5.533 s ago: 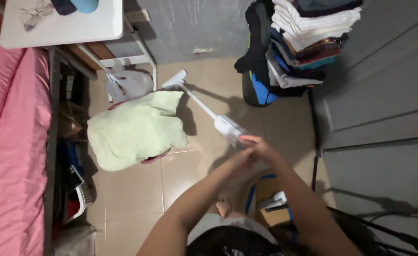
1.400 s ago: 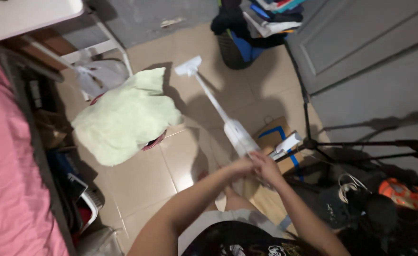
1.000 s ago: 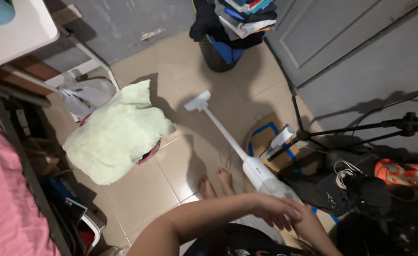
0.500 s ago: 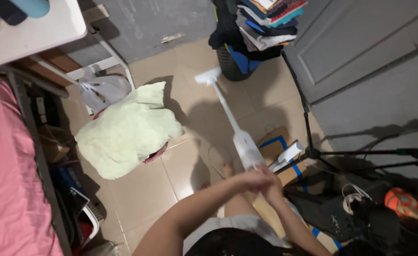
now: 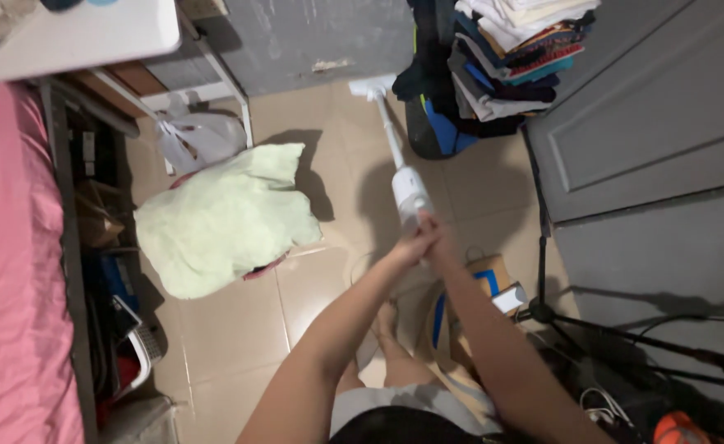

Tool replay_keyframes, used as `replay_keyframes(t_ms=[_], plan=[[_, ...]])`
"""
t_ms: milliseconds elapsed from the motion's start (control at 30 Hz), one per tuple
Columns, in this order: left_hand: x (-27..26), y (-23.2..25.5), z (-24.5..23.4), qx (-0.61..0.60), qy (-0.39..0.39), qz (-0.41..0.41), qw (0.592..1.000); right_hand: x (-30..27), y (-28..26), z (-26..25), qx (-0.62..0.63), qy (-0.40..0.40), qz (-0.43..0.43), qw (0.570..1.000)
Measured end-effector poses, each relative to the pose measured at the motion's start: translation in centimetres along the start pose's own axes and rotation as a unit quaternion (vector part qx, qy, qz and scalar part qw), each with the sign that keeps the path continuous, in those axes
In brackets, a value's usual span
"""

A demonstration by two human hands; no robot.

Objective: The person moves a stack of clothes and a pillow before assembling a vacuum cleaner by hand. They then disassemble the extension tubes and floor nozzle to attach a crevice tool to the main body.

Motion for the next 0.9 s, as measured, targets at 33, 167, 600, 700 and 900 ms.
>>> replay_keyframes(t_ms=[33, 167, 600, 700, 900], plan=[[0.4, 0.5, 0.5, -0.101, -0.021, 0.022, 0.994, -0.7, -2.4, 0.9, -0.040, -0.014, 0.015, 0.999], [1.9, 1.5, 2.8, -0.482, -0.085, 0.101, 0.866, -4.1, -4.8, -2.5, 0.100, 0.017, 0.191, 0.976], [-6.2, 27.2, 20.5, -0.520, -0.442, 0.316, 0.659, -28.8, -22.9, -20.3, -0.268, 0.058, 0.310, 0.910], [-9.0, 29.6, 19.0, -0.486, -0.495, 0.276, 0.665, -30.6, -24.6, -19.7, -0.257, 0.069, 0.349, 0.899], [-6.9, 25.8, 17.7, -0.565, -0.438, 0.173, 0.678, -26.0, -22.9, -14.9, -0.351, -0.029, 0.287, 0.891]])
Point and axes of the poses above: each hand's wrist, its own x-axis towards the middle knuckle, its own z-axis out of the palm, y = z × x, the point moved 10 cm from there along x, towards the middle knuckle, and after that the axes turned 10 degrees about x, right-handed, at the moved point
